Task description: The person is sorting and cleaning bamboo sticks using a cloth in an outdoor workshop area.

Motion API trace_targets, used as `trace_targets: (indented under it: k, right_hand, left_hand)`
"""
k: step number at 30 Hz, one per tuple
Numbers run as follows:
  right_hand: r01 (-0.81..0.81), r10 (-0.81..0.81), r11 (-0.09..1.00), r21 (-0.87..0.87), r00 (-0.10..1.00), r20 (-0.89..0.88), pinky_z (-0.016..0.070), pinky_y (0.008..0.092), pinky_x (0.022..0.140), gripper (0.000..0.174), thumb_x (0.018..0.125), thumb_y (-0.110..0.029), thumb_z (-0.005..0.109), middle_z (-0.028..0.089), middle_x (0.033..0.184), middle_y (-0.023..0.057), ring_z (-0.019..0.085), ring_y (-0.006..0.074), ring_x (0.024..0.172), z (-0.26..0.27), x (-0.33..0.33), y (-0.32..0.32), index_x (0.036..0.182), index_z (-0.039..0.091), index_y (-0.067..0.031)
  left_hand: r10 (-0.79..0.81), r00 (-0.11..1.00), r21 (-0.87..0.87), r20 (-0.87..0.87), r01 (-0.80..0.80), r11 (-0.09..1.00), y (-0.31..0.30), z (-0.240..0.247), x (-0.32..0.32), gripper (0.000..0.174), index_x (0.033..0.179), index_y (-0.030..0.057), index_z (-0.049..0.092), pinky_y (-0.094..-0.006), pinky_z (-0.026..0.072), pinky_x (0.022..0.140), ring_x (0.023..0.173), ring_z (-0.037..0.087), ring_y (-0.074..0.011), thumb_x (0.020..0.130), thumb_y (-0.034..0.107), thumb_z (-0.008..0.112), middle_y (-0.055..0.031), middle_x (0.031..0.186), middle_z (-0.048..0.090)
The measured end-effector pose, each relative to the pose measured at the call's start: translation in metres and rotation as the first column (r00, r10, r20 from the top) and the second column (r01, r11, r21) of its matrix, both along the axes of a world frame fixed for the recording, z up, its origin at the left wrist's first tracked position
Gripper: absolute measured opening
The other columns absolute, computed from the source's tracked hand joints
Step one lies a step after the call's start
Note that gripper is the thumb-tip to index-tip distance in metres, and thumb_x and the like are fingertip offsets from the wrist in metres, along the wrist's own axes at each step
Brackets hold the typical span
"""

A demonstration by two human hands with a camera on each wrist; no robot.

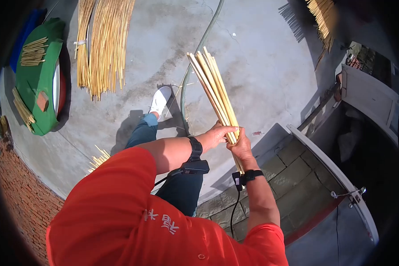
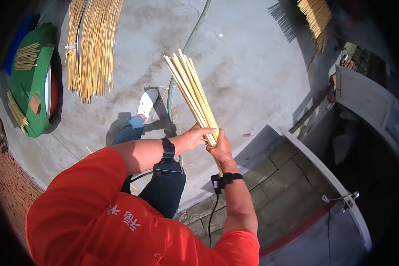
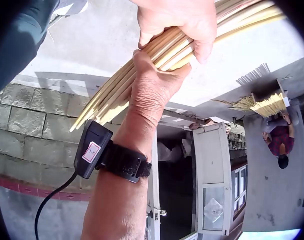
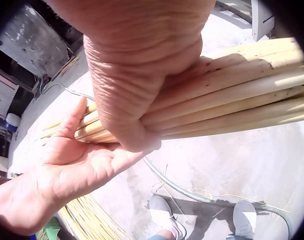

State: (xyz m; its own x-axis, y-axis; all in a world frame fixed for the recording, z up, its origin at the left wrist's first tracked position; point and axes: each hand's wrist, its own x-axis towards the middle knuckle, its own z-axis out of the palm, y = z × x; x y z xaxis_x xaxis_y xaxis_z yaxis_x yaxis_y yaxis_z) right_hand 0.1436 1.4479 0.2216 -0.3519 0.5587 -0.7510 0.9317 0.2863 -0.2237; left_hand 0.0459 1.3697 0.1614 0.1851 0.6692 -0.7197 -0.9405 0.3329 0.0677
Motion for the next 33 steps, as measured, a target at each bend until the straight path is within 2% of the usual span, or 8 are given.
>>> trace_targets:
  k: [5, 16, 20, 22, 23, 27, 30, 33]
  right_hand:
    - [-0.047, 0.048, 0.999, -0.013, 0.996, 0.07, 0.0478, 0.0411, 0.07, 0.06, 0.058, -0.018, 0.071, 0.06, 0.089, 0.0171, 0.059, 0.036, 0.083, -0.081, 0.034, 0.048, 0.106, 0.035, -0.0104]
    - [-0.167, 0.17, 0.984, 0.062, 0.984, -0.057, 0.048, 0.0383, 0.069, 0.058, 0.059, -0.017, 0.071, 0.06, 0.084, 0.0153, 0.061, 0.0323, 0.08, -0.322, 0.088, 0.172, 0.105, 0.036, -0.0112]
    - [-0.185, 0.185, 0.983, 0.009, 0.983, -0.022, 0.0445, 0.0397, 0.081, 0.073, 0.061, -0.022, 0.075, 0.053, 0.108, 0.0187, 0.053, 0.0345, 0.1, -0.396, 0.113, 0.214, 0.119, 0.033, -0.0085]
    - [-0.323, 0.37, 0.902, 0.286, 0.919, -0.132, 0.0403, 0.0377, 0.089, 0.093, 0.06, -0.029, 0.078, 0.041, 0.123, 0.0214, 0.041, 0.0372, 0.114, -0.444, 0.147, 0.219, 0.131, 0.022, -0.0047]
    - [-0.259, 0.316, 0.917, 0.304, 0.936, -0.155, 0.0344, 0.0427, 0.096, 0.104, 0.06, -0.038, 0.077, 0.03, 0.131, 0.023, 0.03, 0.0385, 0.122, -0.459, 0.155, 0.219, 0.135, 0.014, -0.0023]
    - [-0.146, 0.175, 0.909, 0.39, 0.984, -0.038, 0.0251, 0.0586, 0.096, 0.095, 0.07, -0.049, 0.066, 0.023, 0.138, 0.0227, 0.023, 0.0353, 0.128, -0.469, 0.15, 0.209, 0.136, 0.014, -0.0046]
    - [0.039, 0.019, 0.921, 0.387, 0.989, -0.146, 0.0242, 0.0601, 0.096, 0.084, 0.077, -0.049, 0.059, 0.022, 0.138, 0.0221, 0.02, 0.0337, 0.13, -0.479, 0.156, 0.219, 0.137, 0.017, -0.0088]
    - [0.003, 0.035, 0.926, 0.378, 0.995, -0.093, 0.0343, 0.0513, 0.092, 0.065, 0.086, -0.04, 0.049, 0.032, 0.13, 0.0226, 0.035, 0.0381, 0.118, -0.473, 0.15, 0.243, 0.137, 0.019, -0.0132]
  left_hand:
    - [0.036, 0.999, 0.064, 0.01, -0.036, 0.997, 0.042, -0.069, 0.031, 0.064, 0.127, 0.006, 0.025, -0.0492, 0.0348, 0.093, 0.118, 0.039, -0.0269, 0.081, 0.03, 0.061, -0.0128, 0.125, 0.04]
    - [0.16, 0.979, -0.006, -0.125, -0.162, 0.987, 0.156, -0.301, 0.098, 0.055, 0.125, 0.0055, 0.03, -0.0488, 0.0324, 0.095, 0.115, 0.041, -0.0248, 0.084, 0.029, 0.059, -0.0116, 0.121, 0.043]
    - [0.002, 0.976, 0.061, -0.217, 0.012, 0.998, 0.167, -0.356, 0.107, 0.071, 0.132, 0.0032, 0.025, -0.0488, 0.0189, 0.103, 0.129, 0.022, -0.0288, 0.081, 0.038, 0.06, -0.0188, 0.135, 0.029]
    - [0.039, 0.967, 0.014, -0.254, -0.037, 0.999, 0.157, -0.371, 0.115, 0.078, 0.136, 0.0034, 0.018, -0.0494, 0.0189, 0.103, 0.13, 0.021, -0.0282, 0.081, 0.039, 0.06, -0.0189, 0.136, 0.027]
    - [-0.022, 0.965, 0.03, -0.26, 0.031, 0.999, 0.149, -0.375, 0.113, 0.084, 0.138, 0.0032, 0.01, -0.0499, 0.0184, 0.103, 0.13, 0.02, -0.0273, 0.081, 0.041, 0.059, -0.0188, 0.137, 0.025]
    - [-0.059, 0.956, -0.091, -0.287, 0.034, 0.995, 0.116, -0.381, 0.102, 0.087, 0.139, 0.0021, 0.006, -0.0501, 0.0198, 0.103, 0.13, 0.02, -0.0283, 0.081, 0.042, 0.058, -0.0196, 0.139, 0.023]
    - [-0.092, 0.943, -0.134, -0.321, 0.051, 0.99, 0.105, -0.383, 0.077, 0.088, 0.138, 0.001, 0.005, -0.05, 0.0234, 0.101, 0.13, 0.021, -0.0295, 0.081, 0.042, 0.058, -0.0202, 0.14, 0.02]
    - [-0.119, 0.912, -0.193, -0.392, 0.045, 0.98, 0.103, -0.381, 0.06, 0.084, 0.138, 0.0007, 0.007, -0.0476, 0.03, 0.098, 0.128, 0.025, -0.0304, 0.083, 0.04, 0.057, -0.0206, 0.139, 0.022]
